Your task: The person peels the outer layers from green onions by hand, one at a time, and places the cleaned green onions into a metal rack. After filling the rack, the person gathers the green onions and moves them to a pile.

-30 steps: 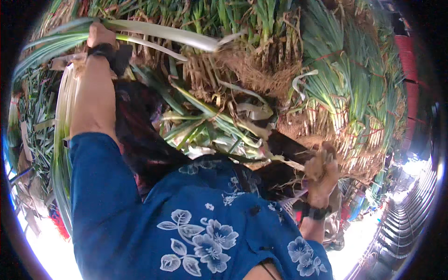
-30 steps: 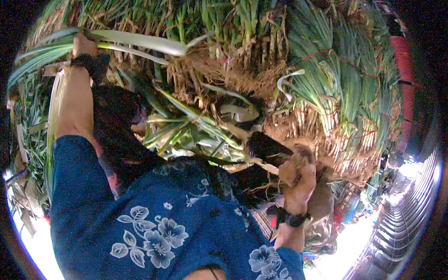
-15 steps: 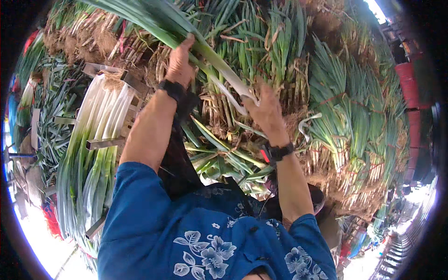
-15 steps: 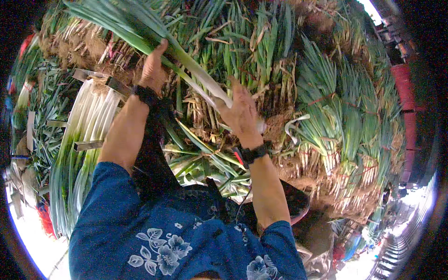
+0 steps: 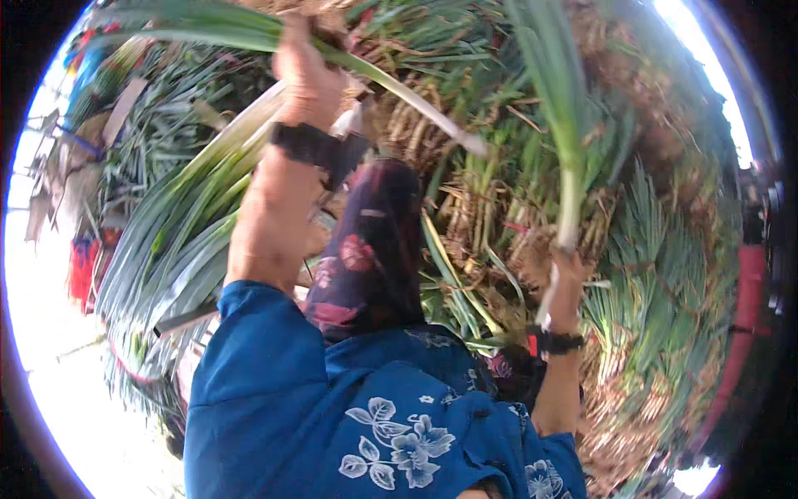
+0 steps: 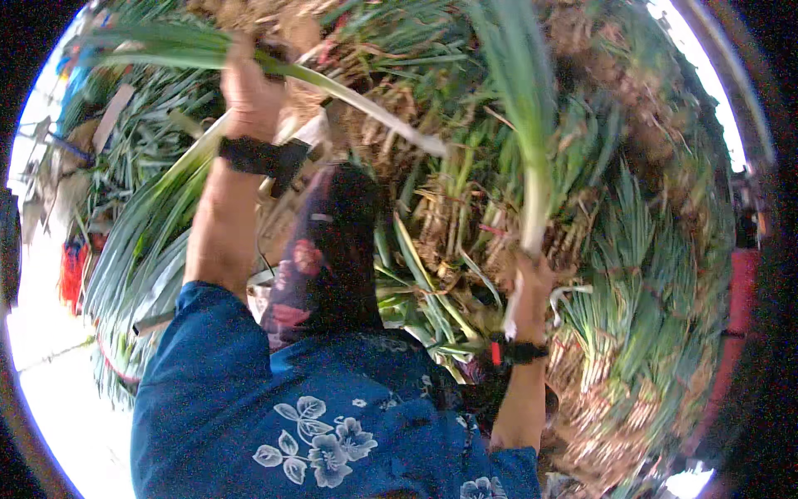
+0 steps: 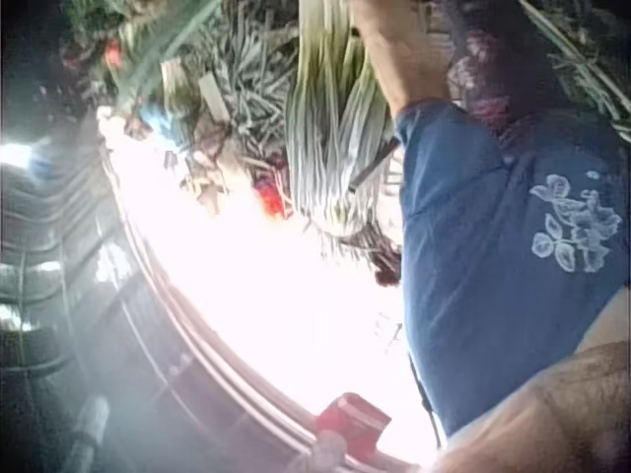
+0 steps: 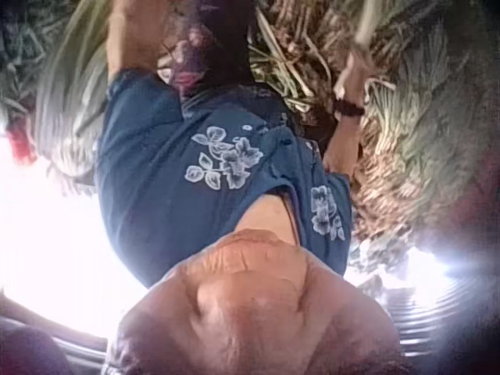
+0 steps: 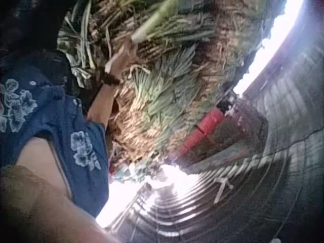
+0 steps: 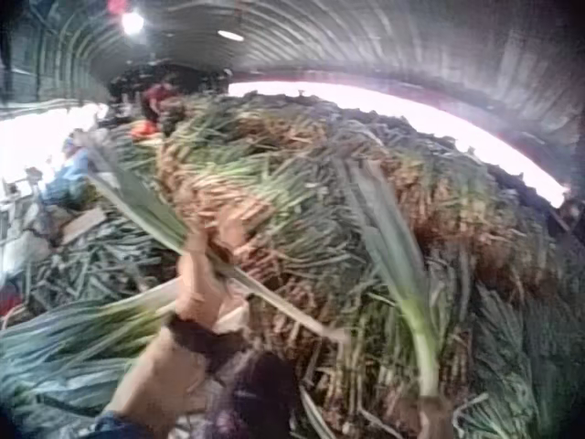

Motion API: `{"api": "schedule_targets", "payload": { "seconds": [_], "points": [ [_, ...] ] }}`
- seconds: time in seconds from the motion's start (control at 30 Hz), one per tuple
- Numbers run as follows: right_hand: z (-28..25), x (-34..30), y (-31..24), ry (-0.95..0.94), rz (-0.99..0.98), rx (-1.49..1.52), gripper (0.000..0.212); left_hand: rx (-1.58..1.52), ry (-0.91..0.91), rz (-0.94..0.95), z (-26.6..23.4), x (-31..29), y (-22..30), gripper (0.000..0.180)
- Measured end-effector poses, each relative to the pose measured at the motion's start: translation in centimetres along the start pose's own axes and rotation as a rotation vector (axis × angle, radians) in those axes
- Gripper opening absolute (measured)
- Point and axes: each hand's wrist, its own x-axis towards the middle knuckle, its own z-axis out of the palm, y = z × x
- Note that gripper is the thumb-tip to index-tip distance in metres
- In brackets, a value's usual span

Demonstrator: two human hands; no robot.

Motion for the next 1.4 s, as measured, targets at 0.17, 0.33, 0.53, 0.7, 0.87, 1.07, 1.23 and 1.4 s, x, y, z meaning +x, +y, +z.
{"api": "schedule_targets", "payload": {
  "seconds": [0.17,0.33,0.53,0.7,0.87,1.07,1.23,1.4],
  "points": [
    [-3.5,-1.7,1.4,0.046,0.028,0.015,0.025,-0.005,0.173,0.374,-11.1,2.1,16.4,0.029],
    [-4.9,-2.0,2.5,0.228,-0.037,0.024,0.019,-0.082,0.373,0.359,-21.4,2.0,16.0,0.041],
    [-1.1,-3.6,-0.4,0.103,-0.03,-0.001,0.023,-0.093,0.7,-0.003,-40.9,7.3,11.0,0.045],
    [-0.2,-6.3,-2.1,0.039,-0.009,-0.097,0.021,0.034,0.768,-0.164,-39.7,9.8,4.1,0.046],
    [1.4,-7.6,-1.7,-0.018,0.02,-0.055,0.026,0.149,0.552,-0.246,-34.5,9.6,6.0,0.049],
    [4.1,-7.1,-4.0,-0.235,0.08,0.011,0.039,0.128,-0.149,-0.471,-19.6,4.6,9.5,0.039],
    [5.6,-6.7,-5.2,-0.293,-0.005,0.13,0.039,0.31,-0.83,-0.423,-1.8,-6.7,3.8,0.056],
    [7.6,-5.9,-5.3,-0.278,-0.158,0.214,0.037,-0.074,-0.778,-0.641,6.8,-12.1,-1.6,0.047]
  ]
}}
